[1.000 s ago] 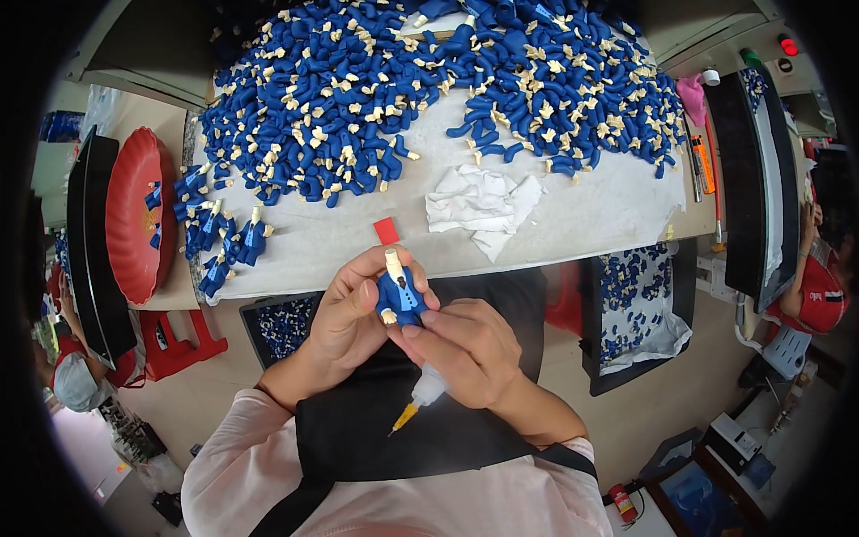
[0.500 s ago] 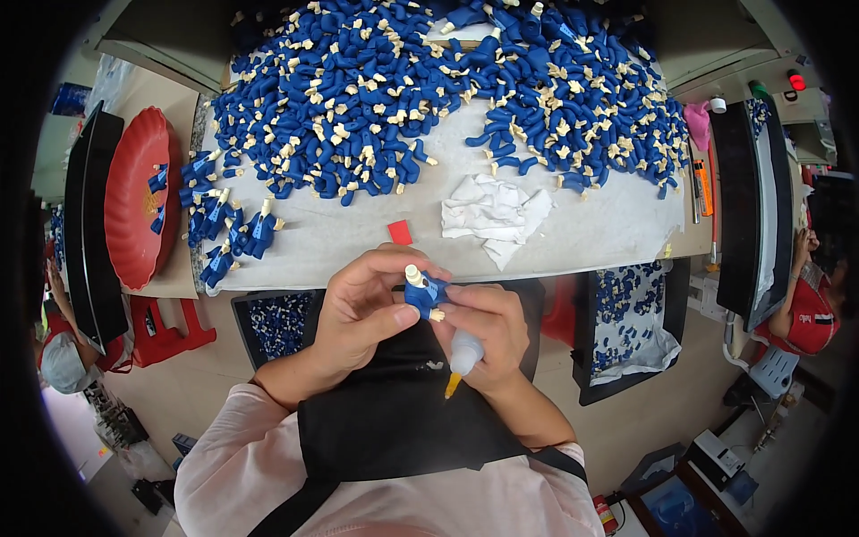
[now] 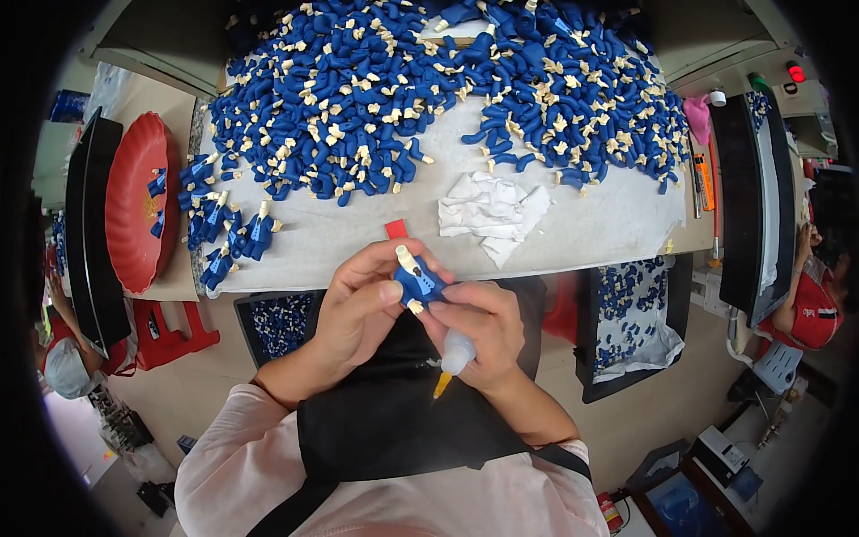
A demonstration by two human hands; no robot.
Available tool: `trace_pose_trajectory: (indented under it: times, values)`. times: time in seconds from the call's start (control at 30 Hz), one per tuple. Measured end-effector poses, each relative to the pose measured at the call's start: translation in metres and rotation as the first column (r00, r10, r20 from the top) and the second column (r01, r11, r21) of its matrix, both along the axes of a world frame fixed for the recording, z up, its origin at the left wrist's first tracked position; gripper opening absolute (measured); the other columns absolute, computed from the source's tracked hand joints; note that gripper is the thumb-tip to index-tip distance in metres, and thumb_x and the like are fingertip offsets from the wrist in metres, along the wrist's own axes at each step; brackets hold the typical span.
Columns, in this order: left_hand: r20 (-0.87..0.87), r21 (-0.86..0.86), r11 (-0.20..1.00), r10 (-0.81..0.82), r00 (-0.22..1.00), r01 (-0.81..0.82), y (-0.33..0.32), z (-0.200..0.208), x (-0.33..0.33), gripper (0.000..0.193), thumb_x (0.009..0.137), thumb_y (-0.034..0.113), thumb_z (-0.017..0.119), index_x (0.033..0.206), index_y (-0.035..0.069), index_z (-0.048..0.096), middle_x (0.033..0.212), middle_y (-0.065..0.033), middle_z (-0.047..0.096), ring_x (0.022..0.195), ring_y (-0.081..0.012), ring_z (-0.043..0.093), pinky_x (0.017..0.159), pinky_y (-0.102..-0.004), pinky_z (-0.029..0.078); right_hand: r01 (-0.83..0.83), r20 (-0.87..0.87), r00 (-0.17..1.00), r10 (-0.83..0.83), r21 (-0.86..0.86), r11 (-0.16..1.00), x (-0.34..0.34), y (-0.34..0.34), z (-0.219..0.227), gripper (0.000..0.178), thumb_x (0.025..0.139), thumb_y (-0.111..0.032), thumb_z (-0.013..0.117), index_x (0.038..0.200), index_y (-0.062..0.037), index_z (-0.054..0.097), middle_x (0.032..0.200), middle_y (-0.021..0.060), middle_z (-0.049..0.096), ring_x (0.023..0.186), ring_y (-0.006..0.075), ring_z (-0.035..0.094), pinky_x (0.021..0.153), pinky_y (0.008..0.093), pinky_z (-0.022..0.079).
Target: The person assembles figurines by applying glue to parts from a dispenser bottle, attaching pieces together by hand, and wiping the bottle with a cloth.
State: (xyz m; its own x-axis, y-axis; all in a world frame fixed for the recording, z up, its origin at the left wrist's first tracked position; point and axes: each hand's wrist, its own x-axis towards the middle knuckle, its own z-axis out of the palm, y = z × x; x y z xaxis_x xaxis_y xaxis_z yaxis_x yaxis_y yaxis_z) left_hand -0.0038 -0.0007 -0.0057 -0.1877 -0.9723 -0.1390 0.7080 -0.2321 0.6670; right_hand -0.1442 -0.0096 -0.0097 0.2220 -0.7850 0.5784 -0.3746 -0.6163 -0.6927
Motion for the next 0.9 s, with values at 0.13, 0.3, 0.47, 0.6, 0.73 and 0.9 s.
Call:
trace_pose_trajectory:
  times: [0.13,0.3,0.47,0.6,0.73,0.9]
  values:
    - [-0.308,0.095,0.993,-0.043,0.950,0.075,-0.003,-0.007,-0.001,0.034,0.083,0.008,0.047,0.117,0.001,0.044,0.106,-0.0134,0.052,0.102,-0.0219,0.050,0.085,-0.0329,0.041,0.013,-0.027,1.000,-0.014,-0.037,0.999,-0.001,-0.001,0.000,0.026,0.062,-0.003,0.072,0.081,-0.0050,0.054,0.087,0.0109,0.051,0.074,0.0182,0.053,0.060,0.0238,0.046]
    - [-0.302,0.138,0.987,-0.043,0.952,0.088,-0.002,-0.008,-0.001,0.036,0.081,0.013,0.052,0.115,0.002,0.045,0.104,-0.0152,0.051,0.101,-0.0293,0.051,0.086,-0.0370,0.042,0.004,0.048,0.999,-0.002,-0.034,0.999,0.001,-0.002,0.004,0.031,0.056,-0.001,0.075,0.080,-0.0047,0.057,0.085,0.0093,0.053,0.067,0.0201,0.058,0.054,0.0265,0.048]
    - [-0.278,0.070,0.994,-0.059,0.959,0.082,-0.002,-0.009,-0.001,0.036,0.086,0.015,0.047,0.119,0.003,0.042,0.107,-0.0135,0.052,0.102,-0.0228,0.050,0.085,-0.0326,0.042,0.010,0.006,1.000,-0.010,-0.071,0.997,0.001,-0.002,0.003,0.030,0.056,0.000,0.075,0.081,-0.0039,0.059,0.085,0.0098,0.053,0.066,0.0201,0.057,0.053,0.0262,0.047]
    - [-0.205,0.235,0.967,-0.050,0.978,0.098,-0.005,0.005,-0.002,0.037,0.085,0.013,0.048,0.120,0.002,0.041,0.106,-0.0127,0.052,0.101,-0.0213,0.051,0.084,-0.0318,0.042,0.055,-0.147,0.987,-0.070,-0.107,0.993,-0.001,-0.001,0.003,0.026,0.056,-0.002,0.074,0.079,-0.0035,0.061,0.085,0.0089,0.053,0.062,0.0199,0.055,0.049,0.0244,0.044]
    - [-0.058,0.185,0.982,0.036,0.998,-0.025,-0.007,0.006,-0.001,0.037,0.084,0.010,0.049,0.119,0.003,0.040,0.103,-0.0111,0.052,0.099,-0.0199,0.052,0.082,-0.0308,0.044,-0.040,-0.197,0.979,0.047,0.041,0.998,-0.006,-0.001,0.017,0.036,0.057,0.005,0.068,0.089,-0.0019,0.053,0.094,0.0119,0.047,0.064,0.0188,0.051,0.053,0.0244,0.042]
    - [-0.153,0.162,0.987,0.033,0.988,-0.008,-0.015,0.001,0.009,0.030,0.083,0.012,0.050,0.112,0.005,0.042,0.100,-0.0128,0.050,0.092,-0.0231,0.054,0.074,-0.0308,0.049,-0.192,0.200,0.971,0.131,0.330,0.924,-0.029,-0.008,0.023,0.045,0.061,0.006,0.047,0.102,-0.0025,0.032,0.103,0.0164,0.034,0.075,0.0186,0.046,0.069,0.0300,0.041]
